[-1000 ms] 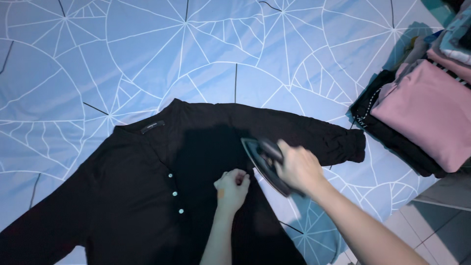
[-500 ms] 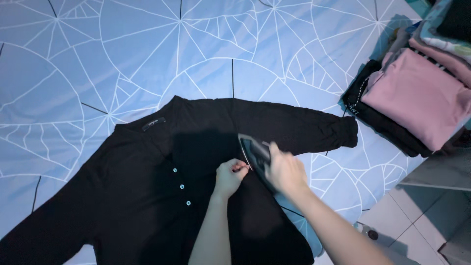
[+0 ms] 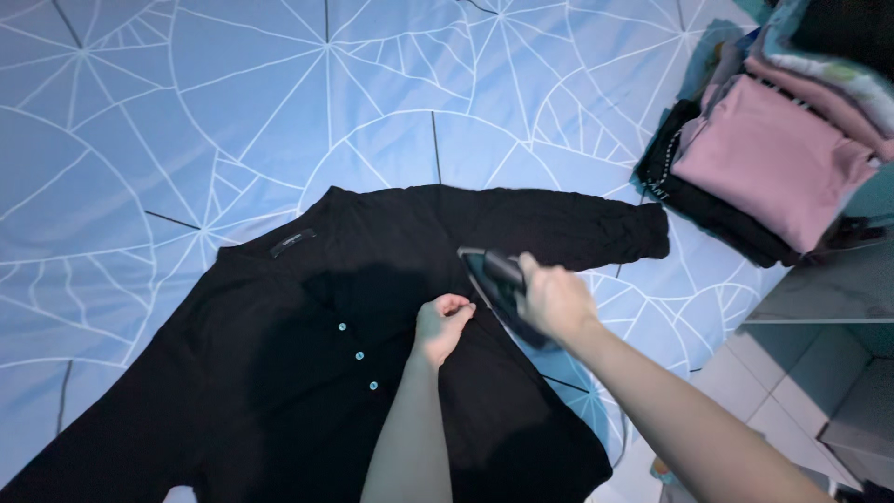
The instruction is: The person irons a black long-sleeved shirt laid out on a bed. They use an electric iron to smooth the body and sleeves, adjusting the fabric with their left hand to ensure even coverage.
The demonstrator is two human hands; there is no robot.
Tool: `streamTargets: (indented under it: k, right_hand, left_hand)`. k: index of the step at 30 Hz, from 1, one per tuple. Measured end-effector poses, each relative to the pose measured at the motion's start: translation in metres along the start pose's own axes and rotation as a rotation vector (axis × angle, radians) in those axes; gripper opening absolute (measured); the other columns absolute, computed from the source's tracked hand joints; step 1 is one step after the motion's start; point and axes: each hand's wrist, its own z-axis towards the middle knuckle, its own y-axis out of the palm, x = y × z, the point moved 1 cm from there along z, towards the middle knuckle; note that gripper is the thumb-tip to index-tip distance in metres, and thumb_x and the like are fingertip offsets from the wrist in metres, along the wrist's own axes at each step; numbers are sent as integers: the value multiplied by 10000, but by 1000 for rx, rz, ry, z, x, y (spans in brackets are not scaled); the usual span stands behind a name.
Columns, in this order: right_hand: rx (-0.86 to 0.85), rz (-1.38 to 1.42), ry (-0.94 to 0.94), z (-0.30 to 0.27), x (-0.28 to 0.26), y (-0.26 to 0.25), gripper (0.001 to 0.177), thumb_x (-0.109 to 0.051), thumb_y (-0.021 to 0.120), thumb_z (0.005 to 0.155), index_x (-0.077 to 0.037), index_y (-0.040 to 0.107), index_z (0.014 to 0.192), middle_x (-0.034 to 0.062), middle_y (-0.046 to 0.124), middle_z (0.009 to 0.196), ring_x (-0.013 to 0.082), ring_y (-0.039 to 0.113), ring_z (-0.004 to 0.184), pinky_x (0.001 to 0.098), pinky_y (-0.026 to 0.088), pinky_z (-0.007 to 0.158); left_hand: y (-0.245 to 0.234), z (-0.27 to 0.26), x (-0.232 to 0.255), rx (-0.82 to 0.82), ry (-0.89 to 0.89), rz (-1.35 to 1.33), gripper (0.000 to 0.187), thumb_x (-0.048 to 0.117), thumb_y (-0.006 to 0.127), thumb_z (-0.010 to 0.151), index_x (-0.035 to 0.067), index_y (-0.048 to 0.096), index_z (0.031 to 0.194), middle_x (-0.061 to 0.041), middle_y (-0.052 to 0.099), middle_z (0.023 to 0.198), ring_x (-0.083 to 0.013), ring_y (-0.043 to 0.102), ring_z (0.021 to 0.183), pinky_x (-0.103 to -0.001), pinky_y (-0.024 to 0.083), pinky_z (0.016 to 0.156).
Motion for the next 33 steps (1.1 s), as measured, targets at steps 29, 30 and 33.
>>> streamTargets:
  k: [29,30,33]
  right_hand:
    - [-91,-107,81,56,96,-50,419,-316,647,742,-221,583,1145,167,692,893,365,676,824,477,538,736]
    - [-107,-110,-39,59,73,-46,452,-301,654,722,-222,571,1159,167,691,871,357,678,810,477,541,722]
    - [-180,-82,-197,71,18,-38,508,-264,671,705,-201,545,1193,174,690,822,342,680,793,468,549,700]
  left_hand:
    - [14,-9,-6,108,69,183,148,146,720,748,12,678,797,-19,657,659,-83,591,594,-257,481,589]
    - [7,-4,-4,121,72,205,147,135,730,744,9,679,798,-26,649,662,-86,586,607,-257,479,597]
    - [1,1,1,131,46,212,135,110,742,741,6,681,804,-29,641,674,-91,579,633,-256,474,609]
